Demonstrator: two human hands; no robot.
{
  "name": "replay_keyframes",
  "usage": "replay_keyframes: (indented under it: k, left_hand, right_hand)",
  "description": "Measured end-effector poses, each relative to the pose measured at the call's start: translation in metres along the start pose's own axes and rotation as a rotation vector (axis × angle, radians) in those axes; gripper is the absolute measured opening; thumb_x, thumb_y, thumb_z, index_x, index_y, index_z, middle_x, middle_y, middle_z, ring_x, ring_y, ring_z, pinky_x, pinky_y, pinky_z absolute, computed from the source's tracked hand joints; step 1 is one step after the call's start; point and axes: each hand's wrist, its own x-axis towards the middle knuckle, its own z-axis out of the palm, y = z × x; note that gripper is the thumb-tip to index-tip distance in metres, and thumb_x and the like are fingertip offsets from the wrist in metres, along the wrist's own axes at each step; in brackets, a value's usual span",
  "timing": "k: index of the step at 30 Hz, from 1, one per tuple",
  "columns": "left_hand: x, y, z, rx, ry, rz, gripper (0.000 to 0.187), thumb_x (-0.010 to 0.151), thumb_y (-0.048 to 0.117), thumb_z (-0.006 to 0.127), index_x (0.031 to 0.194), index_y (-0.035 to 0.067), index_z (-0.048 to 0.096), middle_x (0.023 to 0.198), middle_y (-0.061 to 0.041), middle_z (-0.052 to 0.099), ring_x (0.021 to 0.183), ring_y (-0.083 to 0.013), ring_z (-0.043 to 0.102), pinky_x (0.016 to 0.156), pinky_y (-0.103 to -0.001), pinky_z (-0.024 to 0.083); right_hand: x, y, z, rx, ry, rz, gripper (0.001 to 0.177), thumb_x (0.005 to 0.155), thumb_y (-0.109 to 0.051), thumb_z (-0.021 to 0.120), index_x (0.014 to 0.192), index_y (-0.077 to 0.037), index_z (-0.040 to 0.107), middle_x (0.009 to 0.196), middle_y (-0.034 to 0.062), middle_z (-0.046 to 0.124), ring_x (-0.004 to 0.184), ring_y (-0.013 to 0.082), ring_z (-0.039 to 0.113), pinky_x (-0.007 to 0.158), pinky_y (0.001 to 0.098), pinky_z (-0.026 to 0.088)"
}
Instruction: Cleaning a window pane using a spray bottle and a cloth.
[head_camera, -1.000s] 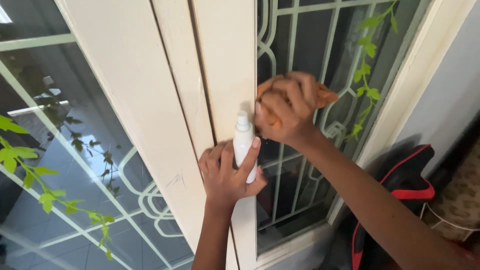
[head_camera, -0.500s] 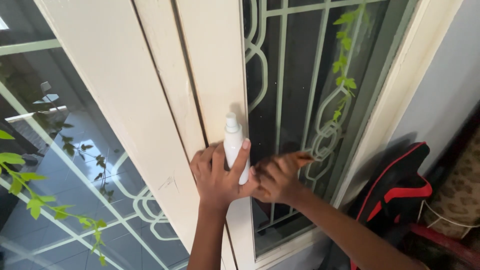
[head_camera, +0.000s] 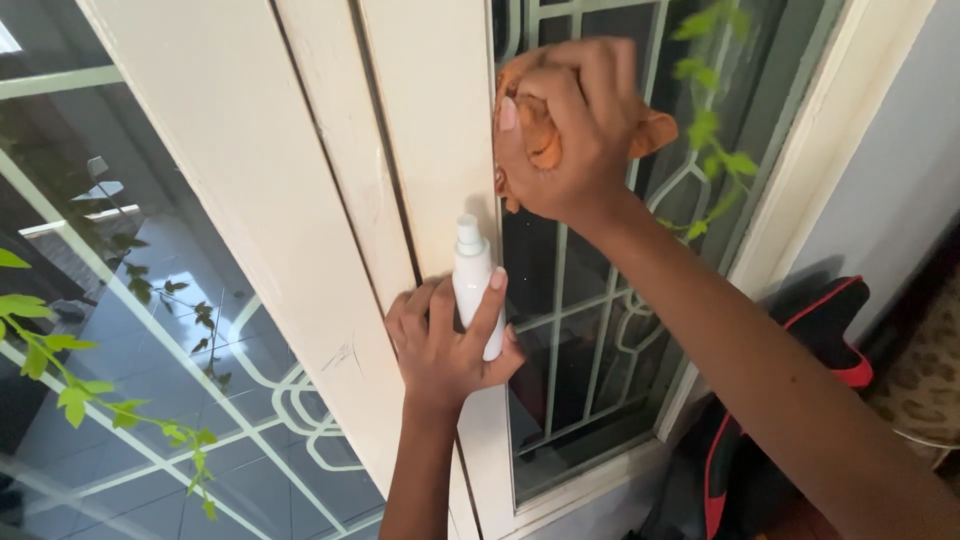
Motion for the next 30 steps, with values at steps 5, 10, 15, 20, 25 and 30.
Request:
replay_keyframes:
  k: [5,10,15,20,25,30]
  left_hand:
    - [0.001,0.002,0.0,-0.025,0.006,-0.004,0.054,0.087,0.039,0.065,0.138,0.024,0.065,0.117,-0.014,0.063,0.107,-0.0329,0.054,0.096,-0.05,0.042]
    - [-0.001,0.002,-0.003,-0.014,-0.012,-0.013,0.052,0.089,0.041,0.064,0.138,0.025,0.065,0.118,-0.013,0.063,0.109,-0.0324,0.054,0.098,-0.05,0.042]
    - [0.0,0.0,0.001,-0.008,0.021,0.0,0.055,0.087,0.043,0.062,0.137,0.022,0.066,0.115,-0.015,0.063,0.106,-0.0335,0.054,0.094,-0.052,0.041]
    - [0.0,0.001,-0.003,-0.008,-0.005,0.003,0.052,0.09,0.042,0.064,0.139,0.024,0.066,0.118,-0.015,0.063,0.109,-0.0331,0.055,0.096,-0.051,0.041]
    - [-0.001,-0.001,-0.003,0.0,-0.001,0.019,0.054,0.087,0.042,0.066,0.138,0.022,0.066,0.117,-0.016,0.063,0.108,-0.0337,0.055,0.094,-0.051,0.041]
    - [-0.001,0.002,0.0,-0.042,-0.028,-0.002,0.055,0.085,0.041,0.067,0.138,0.025,0.066,0.114,-0.013,0.063,0.105,-0.0327,0.054,0.094,-0.05,0.042]
  right_hand:
    - [-0.04,-0.01,0.008,-0.076,0.036,-0.009,0.015,0.1,-0.021,0.068,0.095,-0.008,0.062,0.105,0.0097,0.062,0.101,0.0266,0.052,0.087,0.0443,0.043]
    - [-0.13,-0.058,0.001,-0.258,0.097,-0.039,0.016,0.089,-0.03,0.064,0.08,-0.016,0.062,0.091,0.0031,0.061,0.096,0.0246,0.057,0.085,0.0536,0.031]
    - [-0.196,-0.08,-0.015,-0.083,-0.155,0.036,0.017,0.093,-0.028,0.065,0.088,-0.012,0.067,0.1,0.0098,0.06,0.102,0.034,0.057,0.09,0.054,0.043]
    - [-0.154,-0.052,-0.02,-0.028,-0.228,-0.122,0.024,0.091,-0.035,0.07,0.084,-0.012,0.066,0.104,0.01,0.06,0.103,0.0335,0.057,0.087,0.0506,0.047]
    - [-0.054,-0.003,-0.001,-0.076,-0.063,-0.131,0.018,0.083,-0.024,0.075,0.08,-0.011,0.064,0.098,0.0083,0.064,0.096,0.0295,0.056,0.083,0.0488,0.046]
    - [0.032,0.021,-0.009,0.021,0.03,-0.262,0.022,0.084,-0.005,0.086,0.089,-0.004,0.064,0.094,0.0106,0.061,0.091,0.0305,0.055,0.078,0.0424,0.046]
